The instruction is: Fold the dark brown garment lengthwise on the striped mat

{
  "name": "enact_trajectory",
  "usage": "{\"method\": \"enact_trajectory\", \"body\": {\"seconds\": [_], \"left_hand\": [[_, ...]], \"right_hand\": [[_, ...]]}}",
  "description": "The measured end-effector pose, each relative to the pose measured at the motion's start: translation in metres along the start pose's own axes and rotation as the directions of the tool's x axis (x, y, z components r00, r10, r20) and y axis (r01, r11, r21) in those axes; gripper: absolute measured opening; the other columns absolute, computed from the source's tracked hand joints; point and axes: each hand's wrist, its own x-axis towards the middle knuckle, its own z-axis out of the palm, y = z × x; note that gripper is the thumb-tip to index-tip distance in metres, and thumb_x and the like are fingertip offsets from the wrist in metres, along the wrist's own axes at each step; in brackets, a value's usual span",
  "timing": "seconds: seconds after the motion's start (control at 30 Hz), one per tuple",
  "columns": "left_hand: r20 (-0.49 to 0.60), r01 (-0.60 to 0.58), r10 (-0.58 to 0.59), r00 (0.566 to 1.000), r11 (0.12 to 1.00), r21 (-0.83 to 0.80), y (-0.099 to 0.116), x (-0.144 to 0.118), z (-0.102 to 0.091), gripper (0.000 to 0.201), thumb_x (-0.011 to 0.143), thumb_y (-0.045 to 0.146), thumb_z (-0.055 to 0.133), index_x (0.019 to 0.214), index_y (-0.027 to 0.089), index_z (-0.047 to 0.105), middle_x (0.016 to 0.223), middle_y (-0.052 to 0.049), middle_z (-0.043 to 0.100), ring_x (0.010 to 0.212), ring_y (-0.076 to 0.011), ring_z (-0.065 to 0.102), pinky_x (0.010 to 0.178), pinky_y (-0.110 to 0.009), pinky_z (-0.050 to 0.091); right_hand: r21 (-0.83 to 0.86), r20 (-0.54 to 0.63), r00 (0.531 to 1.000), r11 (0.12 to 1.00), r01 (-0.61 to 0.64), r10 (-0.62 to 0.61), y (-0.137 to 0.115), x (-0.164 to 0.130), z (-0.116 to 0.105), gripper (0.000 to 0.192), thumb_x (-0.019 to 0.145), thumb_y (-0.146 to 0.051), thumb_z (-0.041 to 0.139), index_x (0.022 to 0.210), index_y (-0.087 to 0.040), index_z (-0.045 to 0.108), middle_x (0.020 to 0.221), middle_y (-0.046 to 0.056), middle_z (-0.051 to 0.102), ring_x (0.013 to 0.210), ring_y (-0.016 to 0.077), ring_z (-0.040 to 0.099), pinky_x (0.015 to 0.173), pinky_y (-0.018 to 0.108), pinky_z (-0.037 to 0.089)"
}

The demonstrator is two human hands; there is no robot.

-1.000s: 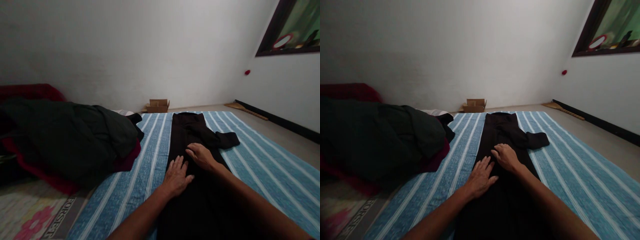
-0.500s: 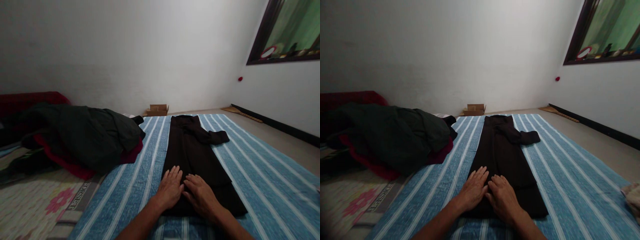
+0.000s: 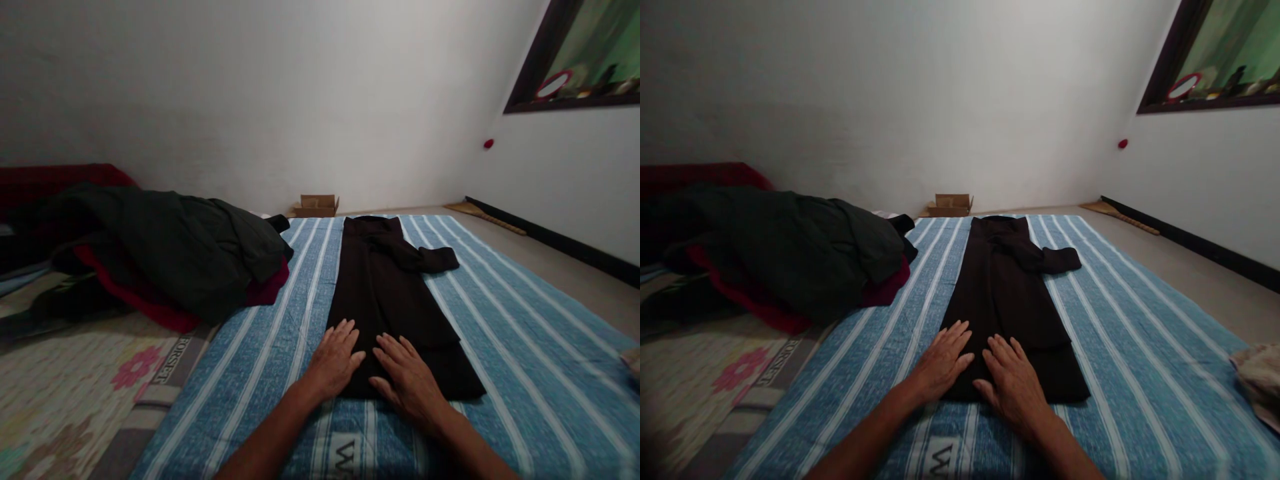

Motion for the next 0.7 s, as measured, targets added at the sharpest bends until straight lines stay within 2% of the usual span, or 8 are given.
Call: {"method": "enact_trajectory", "body": {"seconds": [0.13,0.23,0.33,0.43,0.57,0.63,0.7], "left_hand": [[-0.168,0.02,-0.042,0.985,0.991,-0.135,-0.013,-0.002,-0.001,0.038,0.091,0.029,0.036,0.123,0.014,0.052,0.136,-0.009,0.047,0.13,-0.0165,0.036,0.108,-0.037,0.03],[-0.284,0.016,-0.07,0.956,0.982,-0.186,-0.028,-0.009,0.004,0.036,0.087,0.026,0.042,0.118,0.014,0.055,0.132,-0.01,0.05,0.126,-0.0184,0.041,0.106,-0.037,0.035],[-0.349,0.026,-0.095,0.932,0.98,-0.197,-0.04,-0.02,0.012,0.036,0.084,0.026,0.045,0.116,0.013,0.057,0.129,-0.012,0.053,0.123,-0.0211,0.046,0.103,-0.04,0.039],[-0.393,0.061,-0.134,0.91,0.98,-0.192,-0.043,-0.029,0.018,0.036,0.084,0.029,0.045,0.114,0.013,0.058,0.125,-0.013,0.056,0.119,-0.0235,0.049,0.1,-0.044,0.041],[-0.431,0.118,-0.209,0.878,0.966,-0.229,-0.033,-0.037,0.015,0.035,0.084,0.031,0.044,0.11,0.013,0.06,0.113,-0.012,0.063,0.11,-0.0235,0.056,0.095,-0.043,0.044],[-0.42,0.177,-0.284,0.862,0.945,-0.276,-0.025,-0.039,0.01,0.034,0.083,0.032,0.044,0.108,0.015,0.06,0.104,-0.01,0.066,0.101,-0.0221,0.059,0.09,-0.039,0.046],[-0.351,0.268,-0.383,0.855,0.904,-0.334,-0.017,-0.04,0.003,0.035,0.082,0.034,0.045,0.108,0.015,0.059,0.094,-0.008,0.067,0.088,-0.0201,0.062,0.081,-0.035,0.048]], "right_hand": [[-0.009,-0.027,0.999,1.0,0.018,-0.018,0.001,-0.006,-0.003,0.041,0.083,-0.035,0.056,0.12,-0.016,0.057,0.13,0.013,0.051,0.125,0.0261,0.042,0.105,0.049,0.032],[-0.032,-0.062,0.996,0.997,0.068,-0.07,0.001,-0.013,-0.004,0.04,0.084,-0.033,0.055,0.121,-0.016,0.055,0.13,0.013,0.052,0.125,0.0259,0.042,0.103,0.05,0.034],[-0.063,-0.099,0.987,0.991,0.118,-0.124,0.0,-0.019,-0.002,0.038,0.085,-0.03,0.055,0.12,-0.016,0.055,0.13,0.012,0.052,0.126,0.026,0.041,0.102,0.051,0.035],[-0.079,-0.127,0.98,0.986,0.146,-0.155,0.0,-0.023,0.0,0.038,0.083,-0.027,0.056,0.12,-0.016,0.055,0.128,0.012,0.053,0.126,0.0261,0.041,0.101,0.052,0.036],[-0.093,-0.155,0.969,0.98,0.177,-0.19,0.0,-0.025,0.002,0.036,0.082,-0.023,0.056,0.118,-0.017,0.055,0.128,0.012,0.054,0.125,0.0262,0.042,0.101,0.053,0.036],[-0.097,-0.179,0.964,0.979,0.18,-0.195,-0.001,-0.025,0.003,0.036,0.082,-0.022,0.056,0.117,-0.017,0.056,0.127,0.013,0.054,0.123,0.0262,0.043,0.1,0.053,0.037],[-0.095,-0.211,0.959,0.981,0.171,-0.188,-0.002,-0.026,0.003,0.034,0.082,-0.02,0.056,0.116,-0.016,0.056,0.126,0.014,0.055,0.121,0.026,0.046,0.1,0.053,0.037]]}}
